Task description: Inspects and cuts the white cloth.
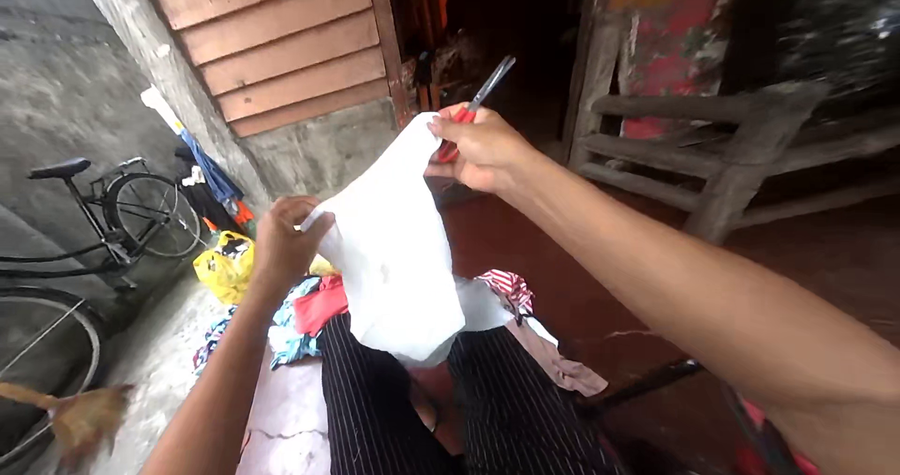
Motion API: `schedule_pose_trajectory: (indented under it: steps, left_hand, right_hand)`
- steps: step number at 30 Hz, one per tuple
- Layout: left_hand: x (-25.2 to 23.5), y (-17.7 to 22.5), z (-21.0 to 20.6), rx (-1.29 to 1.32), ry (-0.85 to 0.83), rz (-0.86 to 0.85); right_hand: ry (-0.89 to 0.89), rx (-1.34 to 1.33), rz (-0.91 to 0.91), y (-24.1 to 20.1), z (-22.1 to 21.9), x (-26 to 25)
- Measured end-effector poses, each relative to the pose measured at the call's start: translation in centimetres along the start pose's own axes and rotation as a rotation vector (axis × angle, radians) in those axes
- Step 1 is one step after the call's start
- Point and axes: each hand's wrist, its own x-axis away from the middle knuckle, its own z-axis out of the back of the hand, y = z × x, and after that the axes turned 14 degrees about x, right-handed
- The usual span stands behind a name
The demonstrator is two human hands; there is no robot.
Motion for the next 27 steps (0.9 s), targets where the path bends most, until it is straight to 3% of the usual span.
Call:
schedule_pose_trajectory:
  steps: [3,5,8,12,15,18,20,23,27]
  left_hand:
    - [-3.0,1.1,1.2,0.092,0.165,-0.006]
    - [-4.2,1.7,2.2,0.080,0.161,-0.116]
    - [-5.4,3.3,3.3,-0.058,0.061,-0.344]
    - [-5.4,6.7,3.7,-0.601,-0.241,-0.504]
    - [-5.4,7.9,2.1,-0.843,-0.446,-0.210]
    - [-7.1,6.5,1.8,-0.706,-0.545,0.102]
    - [-8.0,4.8,2.1,-0.501,-0.505,0.151]
    - [-8.4,2.6,2.0,-0.343,-0.313,0.155]
    - [-8.6,1.8,1.4,-0.267,-0.159,0.182]
  right_hand:
    - [-0.071,0.038,0.044,-3.1,-0.2,-2.5]
    - [-0.072,0.100,0.123,-4.6,-0.1,-3.9]
    - [-0.091,0.148,0.203,-6.7,0.1,-5.5]
    - [-0.164,0.218,0.274,-8.8,-0.4,-6.0]
    - [-0.280,0.324,0.239,-10.2,-1.4,-4.7]
    - [-0.420,0.485,0.229,-10.1,-2.3,-3.4]
    - [-0.485,0.617,0.252,-9.3,-2.4,-3.1]
    - [-0.520,0.893,0.342,-7.4,-1.8,-3.8]
    - [-0.434,1.423,0.513,-4.8,-1.6,-4.6]
